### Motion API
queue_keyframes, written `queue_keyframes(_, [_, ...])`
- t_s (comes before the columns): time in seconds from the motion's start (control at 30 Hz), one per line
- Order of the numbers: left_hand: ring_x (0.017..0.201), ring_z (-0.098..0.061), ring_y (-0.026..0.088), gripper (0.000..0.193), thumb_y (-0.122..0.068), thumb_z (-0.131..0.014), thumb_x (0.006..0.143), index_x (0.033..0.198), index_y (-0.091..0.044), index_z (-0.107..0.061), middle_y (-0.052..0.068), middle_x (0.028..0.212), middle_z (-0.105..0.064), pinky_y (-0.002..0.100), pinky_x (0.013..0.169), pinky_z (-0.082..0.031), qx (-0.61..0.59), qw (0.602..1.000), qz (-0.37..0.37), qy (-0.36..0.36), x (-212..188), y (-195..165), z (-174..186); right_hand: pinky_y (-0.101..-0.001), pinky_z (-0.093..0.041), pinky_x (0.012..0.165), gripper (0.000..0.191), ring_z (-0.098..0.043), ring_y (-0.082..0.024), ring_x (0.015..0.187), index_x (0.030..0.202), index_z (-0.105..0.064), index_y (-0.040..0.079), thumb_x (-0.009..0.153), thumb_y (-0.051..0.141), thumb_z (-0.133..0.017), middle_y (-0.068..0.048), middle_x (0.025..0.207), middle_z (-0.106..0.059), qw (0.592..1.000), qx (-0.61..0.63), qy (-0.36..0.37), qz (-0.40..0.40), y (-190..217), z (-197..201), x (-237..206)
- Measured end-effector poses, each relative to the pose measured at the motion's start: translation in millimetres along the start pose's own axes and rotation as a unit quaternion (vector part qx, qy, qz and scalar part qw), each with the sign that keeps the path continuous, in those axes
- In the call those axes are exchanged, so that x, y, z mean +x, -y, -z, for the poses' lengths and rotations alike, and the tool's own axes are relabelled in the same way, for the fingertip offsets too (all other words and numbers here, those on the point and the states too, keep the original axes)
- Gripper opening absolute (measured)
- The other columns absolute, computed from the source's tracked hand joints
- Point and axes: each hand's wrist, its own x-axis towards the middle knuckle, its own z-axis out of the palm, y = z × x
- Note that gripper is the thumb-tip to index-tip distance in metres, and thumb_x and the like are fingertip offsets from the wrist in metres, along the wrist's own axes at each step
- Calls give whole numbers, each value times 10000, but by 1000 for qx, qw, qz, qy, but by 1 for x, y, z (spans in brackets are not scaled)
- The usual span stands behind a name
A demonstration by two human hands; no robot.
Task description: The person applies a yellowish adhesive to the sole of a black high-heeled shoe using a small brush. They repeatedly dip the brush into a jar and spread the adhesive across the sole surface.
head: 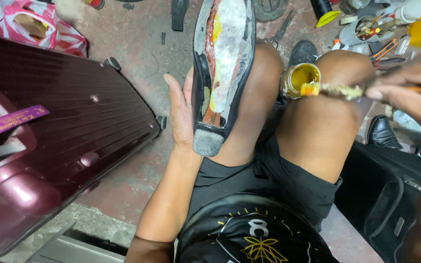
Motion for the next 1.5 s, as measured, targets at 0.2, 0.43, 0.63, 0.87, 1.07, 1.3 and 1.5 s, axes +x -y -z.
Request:
queue_keyframes(0.2, [1449,-502,307,810,-635,-359,1089,1598,-6,-376,173,1578,-491,447,1279,-368,1,1000,3,15,7,0,-1,-321,-535,697,175,-678,-186,714,1080,-792,71,967,178,-713,-89,850,-746,996,62,-57,-29,-9,-35,-66])
queue_keyframes(0.43, [1413,-531,287,810,-638,-344,1088,1591,-4,-375,171,1548,-510,454,1234,-421,43,999,-21,14,7,5,-5,-302,-527,657,176,-679,-160,697,1091,-782,82,943,154,-722,-65,859,-739,862,437,-209,148,67,-65,-129])
queue_keyframes(0.63, [1386,-550,286,794,-641,-346,1086,1567,-10,-381,172,1515,-530,462,1209,-445,40,999,-15,21,8,11,-6,-286,-521,623,190,-680,-139,683,1101,-773,92,922,134,-730,-45,867,-733,898,292,-291,150,120,-66,-113])
queue_keyframes(0.87, [1379,-565,281,805,-651,-332,1079,1533,11,-400,190,1491,-552,455,1212,-455,58,998,-19,21,10,16,-4,-267,-513,583,217,-681,-113,667,1113,-762,103,897,111,-739,-21,875,-726,966,-66,-194,158,169,-59,-62])
queue_keyframes(1.07, [1369,-571,278,798,-651,-328,1078,1527,4,-409,190,1485,-556,451,1202,-461,74,997,-19,16,10,16,-3,-328,-509,565,325,-642,-166,637,1146,-776,152,826,99,-751,3,808,-644,940,-189,-167,229,181,-68,-39])
queue_keyframes(1.3, [1356,-585,284,776,-645,-332,1092,1518,-2,-416,192,1474,-572,452,1207,-464,91,995,-11,34,6,15,-2,-362,-485,540,405,-578,-179,567,1198,-814,173,801,107,-766,-20,751,-574,916,-292,-200,189,177,-65,-39])
queue_keyframes(1.5, [1401,-553,272,788,-638,-333,1099,1543,7,-417,180,1506,-550,443,1240,-434,80,996,-21,30,6,14,-3,-323,-476,531,303,-589,-136,594,1164,-742,181,863,148,-714,18,813,-605,942,-162,-171,237,185,-68,-40])
